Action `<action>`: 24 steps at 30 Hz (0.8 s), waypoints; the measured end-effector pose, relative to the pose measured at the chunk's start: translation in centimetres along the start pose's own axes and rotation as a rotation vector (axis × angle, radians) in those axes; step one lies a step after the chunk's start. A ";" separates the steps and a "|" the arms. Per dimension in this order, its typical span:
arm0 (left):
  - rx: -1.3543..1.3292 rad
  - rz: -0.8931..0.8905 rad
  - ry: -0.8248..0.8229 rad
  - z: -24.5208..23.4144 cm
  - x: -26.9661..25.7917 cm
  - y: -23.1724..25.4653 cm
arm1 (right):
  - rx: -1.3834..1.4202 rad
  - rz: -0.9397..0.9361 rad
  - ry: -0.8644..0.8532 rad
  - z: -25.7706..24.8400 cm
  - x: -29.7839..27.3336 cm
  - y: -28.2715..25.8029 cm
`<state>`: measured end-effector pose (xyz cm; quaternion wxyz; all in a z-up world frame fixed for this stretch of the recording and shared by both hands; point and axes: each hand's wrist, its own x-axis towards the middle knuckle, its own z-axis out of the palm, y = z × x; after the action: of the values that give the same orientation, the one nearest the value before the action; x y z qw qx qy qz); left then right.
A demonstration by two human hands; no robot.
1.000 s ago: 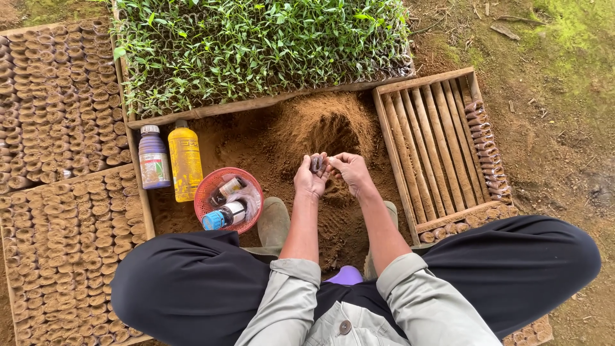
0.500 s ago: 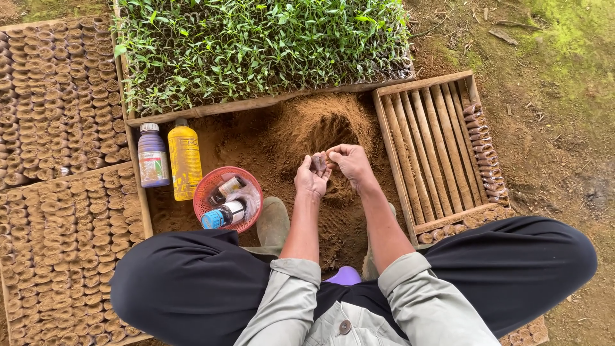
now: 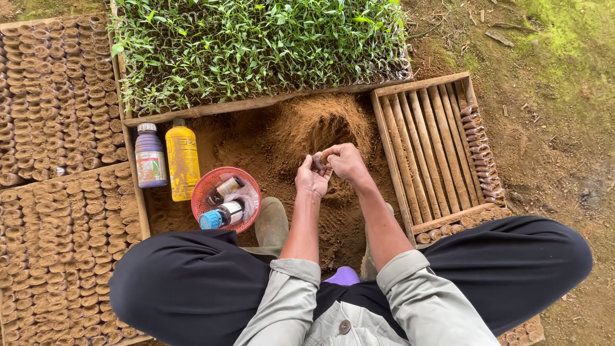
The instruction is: Preparing individual seedling pots by mixing soil with additives and filling the containers.
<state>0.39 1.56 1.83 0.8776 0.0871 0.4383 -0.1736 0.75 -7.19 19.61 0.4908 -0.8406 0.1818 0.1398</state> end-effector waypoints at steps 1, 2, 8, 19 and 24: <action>-0.001 -0.001 0.000 0.1 -0.2 0.0 | -0.002 0.000 0.000 0.1 0.0 0.0; -0.006 -0.006 0.002 0.3 -0.4 0.0 | -0.098 -0.015 -0.010 0.1 0.0 0.0; -0.059 -0.039 -0.005 0.1 0.3 -0.3 | -0.249 -0.051 -0.052 0.4 0.3 0.5; -0.114 -0.112 -0.050 0.5 -0.2 -0.3 | -0.467 -0.427 -0.041 0.0 1.9 5.9; -0.252 -0.170 -0.012 -0.5 1.2 -0.6 | -0.409 -0.493 0.036 0.3 0.4 3.8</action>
<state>0.45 0.86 0.57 0.8662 -0.0624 0.4573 -0.1916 -0.59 -8.69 16.34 0.3272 -0.9429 -0.0508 0.0354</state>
